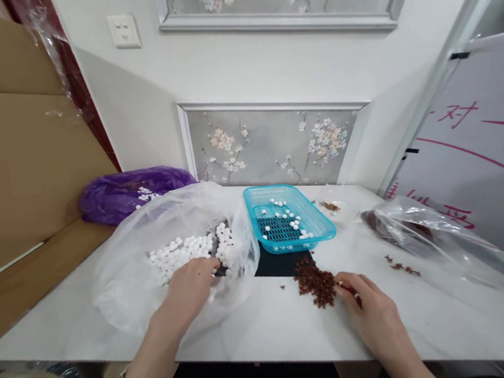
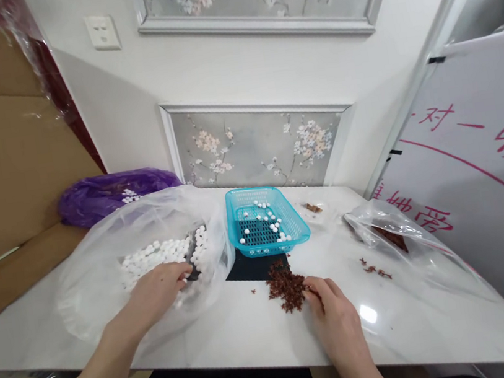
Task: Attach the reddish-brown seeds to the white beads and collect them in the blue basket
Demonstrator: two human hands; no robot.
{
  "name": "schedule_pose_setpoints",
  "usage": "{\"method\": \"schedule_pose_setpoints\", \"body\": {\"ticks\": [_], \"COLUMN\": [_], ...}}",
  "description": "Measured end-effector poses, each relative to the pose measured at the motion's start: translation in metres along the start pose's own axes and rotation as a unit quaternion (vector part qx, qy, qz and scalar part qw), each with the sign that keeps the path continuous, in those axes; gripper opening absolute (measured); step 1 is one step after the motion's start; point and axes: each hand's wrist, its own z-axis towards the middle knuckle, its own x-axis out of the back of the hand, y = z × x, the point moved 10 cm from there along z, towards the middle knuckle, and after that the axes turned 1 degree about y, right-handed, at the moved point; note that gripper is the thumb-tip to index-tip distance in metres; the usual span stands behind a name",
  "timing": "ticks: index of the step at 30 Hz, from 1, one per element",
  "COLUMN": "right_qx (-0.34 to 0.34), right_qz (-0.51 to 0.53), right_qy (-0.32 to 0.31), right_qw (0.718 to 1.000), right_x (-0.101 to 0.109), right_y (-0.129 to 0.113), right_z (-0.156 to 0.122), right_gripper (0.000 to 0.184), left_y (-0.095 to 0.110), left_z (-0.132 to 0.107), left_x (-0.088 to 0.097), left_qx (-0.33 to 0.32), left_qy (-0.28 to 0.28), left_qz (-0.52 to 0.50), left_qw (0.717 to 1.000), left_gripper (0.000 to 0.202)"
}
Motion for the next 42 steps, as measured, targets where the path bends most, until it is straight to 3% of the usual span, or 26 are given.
{"method": "schedule_pose_setpoints", "body": {"ticks": [6, 9, 11, 14, 16, 19, 24, 31, 37, 42], "right_qx": [-0.006, 0.002, 0.002, -0.044, -0.092, -0.106, -0.05, -0.143, -0.128, -0.097], "right_qz": [0.023, 0.051, 0.077, 0.127, 0.177, 0.265, 0.36, 0.478, 0.468, 0.435], "right_qy": [-0.019, -0.011, 0.008, 0.047, 0.055, 0.039, 0.009, -0.06, -0.051, -0.021], "right_qw": [1.0, 0.999, 0.997, 0.99, 0.978, 0.958, 0.932, 0.864, 0.873, 0.895], "right_x": [-0.003, 0.001, 0.007, 0.015, 0.015, 0.011, 0.007, -0.025, -0.021, -0.015], "right_y": [-0.002, -0.012, -0.017, -0.015, -0.011, -0.021, -0.064, -0.085, -0.091, -0.096], "right_z": [0.003, 0.006, 0.007, 0.004, 0.0, -0.005, -0.01, -0.023, -0.022, -0.021], "right_gripper": [0.023, 0.024, 0.024, 0.02, 0.02, 0.019, 0.012, 0.003, 0.01, 0.01], "left_y": [0.016, 0.031, 0.039, 0.058, 0.072, 0.081, 0.08, 0.078, 0.089, 0.085], "left_z": [0.0, -0.006, -0.014, -0.033, -0.045, -0.052, -0.054, -0.056, -0.053, -0.055], "left_x": [0.017, 0.019, -0.004, -0.06, -0.091, -0.119, -0.135, -0.137, -0.13, -0.134], "left_qx": [-0.027, -0.008, 0.045, 0.145, 0.19, 0.228, 0.244, 0.233, 0.181, 0.186], "left_qy": [0.031, 0.046, -0.005, -0.117, -0.167, -0.191, -0.188, -0.186, -0.2, -0.193], "left_qz": [-0.007, -0.176, -0.364, -0.593, -0.673, -0.721, -0.732, -0.743, -0.739, -0.733], "left_qw": [0.999, 0.983, 0.93, 0.784, 0.695, 0.626, 0.608, 0.6, 0.617, 0.626], "left_gripper": [0.022, 0.021, 0.023, 0.024, 0.021, 0.014, 0.011, 0.009, 0.012, 0.01]}}
